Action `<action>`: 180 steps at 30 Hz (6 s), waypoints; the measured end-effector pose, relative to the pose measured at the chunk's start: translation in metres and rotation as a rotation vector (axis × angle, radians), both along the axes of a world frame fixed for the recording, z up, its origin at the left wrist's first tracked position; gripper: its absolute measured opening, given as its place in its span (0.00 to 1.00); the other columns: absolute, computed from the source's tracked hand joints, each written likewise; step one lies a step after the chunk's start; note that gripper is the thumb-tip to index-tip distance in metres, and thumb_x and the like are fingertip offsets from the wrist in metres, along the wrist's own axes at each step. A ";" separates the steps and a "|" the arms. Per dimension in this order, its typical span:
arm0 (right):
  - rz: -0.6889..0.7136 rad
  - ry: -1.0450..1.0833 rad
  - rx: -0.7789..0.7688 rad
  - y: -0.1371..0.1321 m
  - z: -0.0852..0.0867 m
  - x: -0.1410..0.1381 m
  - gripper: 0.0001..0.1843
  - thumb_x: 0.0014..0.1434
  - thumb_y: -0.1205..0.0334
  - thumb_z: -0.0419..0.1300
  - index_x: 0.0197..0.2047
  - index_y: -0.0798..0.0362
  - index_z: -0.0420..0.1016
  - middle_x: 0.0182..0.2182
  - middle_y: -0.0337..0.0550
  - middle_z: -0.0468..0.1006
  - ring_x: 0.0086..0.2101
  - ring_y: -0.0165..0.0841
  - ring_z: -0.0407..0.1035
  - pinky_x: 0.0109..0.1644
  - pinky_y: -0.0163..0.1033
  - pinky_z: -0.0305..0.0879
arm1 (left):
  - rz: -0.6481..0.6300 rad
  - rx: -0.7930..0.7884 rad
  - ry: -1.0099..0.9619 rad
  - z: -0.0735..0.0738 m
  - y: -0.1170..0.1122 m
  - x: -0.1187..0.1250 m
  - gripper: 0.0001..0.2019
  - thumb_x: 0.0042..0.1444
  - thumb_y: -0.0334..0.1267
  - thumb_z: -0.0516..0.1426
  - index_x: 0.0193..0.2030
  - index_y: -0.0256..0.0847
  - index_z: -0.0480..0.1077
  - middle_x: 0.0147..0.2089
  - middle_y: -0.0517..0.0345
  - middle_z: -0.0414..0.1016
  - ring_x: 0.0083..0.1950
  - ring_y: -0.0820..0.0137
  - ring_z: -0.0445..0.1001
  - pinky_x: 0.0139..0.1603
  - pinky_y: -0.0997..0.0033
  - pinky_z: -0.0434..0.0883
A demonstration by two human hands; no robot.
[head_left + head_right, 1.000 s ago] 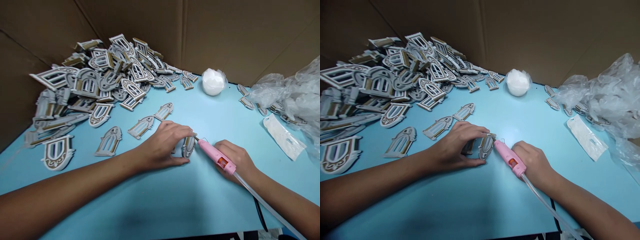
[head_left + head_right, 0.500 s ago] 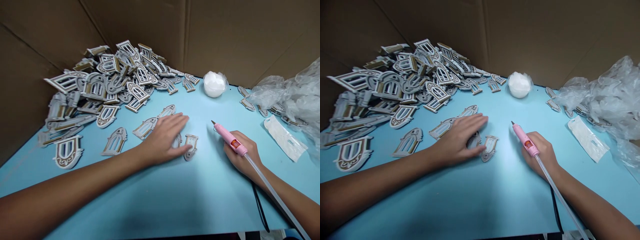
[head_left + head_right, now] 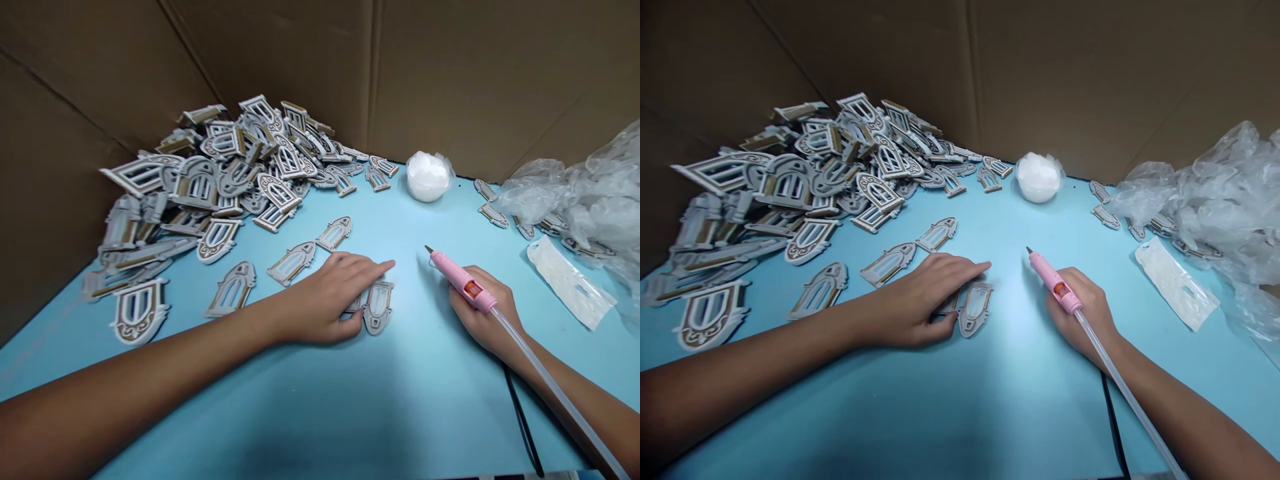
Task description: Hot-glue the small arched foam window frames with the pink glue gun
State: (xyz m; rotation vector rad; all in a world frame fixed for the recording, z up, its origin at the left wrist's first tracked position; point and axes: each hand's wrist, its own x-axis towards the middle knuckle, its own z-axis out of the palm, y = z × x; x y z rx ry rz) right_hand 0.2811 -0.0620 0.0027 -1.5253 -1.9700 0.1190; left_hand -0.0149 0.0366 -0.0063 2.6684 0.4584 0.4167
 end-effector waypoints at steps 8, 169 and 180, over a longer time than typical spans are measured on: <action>-0.010 0.034 0.022 0.001 0.006 -0.001 0.07 0.60 0.72 0.57 0.36 0.50 0.72 0.31 0.39 0.78 0.28 0.31 0.71 0.32 0.35 0.67 | -0.222 0.341 -0.138 0.013 -0.005 -0.001 0.08 0.63 0.36 0.55 0.33 0.41 0.70 0.31 0.56 0.71 0.36 0.63 0.68 0.44 0.59 0.64; -0.471 0.663 -0.442 0.004 0.014 -0.004 0.22 0.52 0.41 0.67 0.35 0.54 0.81 0.29 0.45 0.80 0.25 0.31 0.69 0.24 0.35 0.64 | -0.071 0.307 0.102 0.011 0.019 -0.010 0.14 0.71 0.29 0.50 0.37 0.43 0.74 0.37 0.53 0.79 0.36 0.65 0.73 0.42 0.62 0.62; -0.446 0.693 -0.426 0.006 0.013 0.001 0.21 0.55 0.43 0.67 0.38 0.55 0.81 0.29 0.45 0.79 0.25 0.31 0.68 0.24 0.35 0.63 | -0.080 0.305 0.059 0.003 0.017 -0.011 0.12 0.69 0.26 0.51 0.39 0.43 0.73 0.37 0.54 0.79 0.37 0.65 0.72 0.41 0.62 0.62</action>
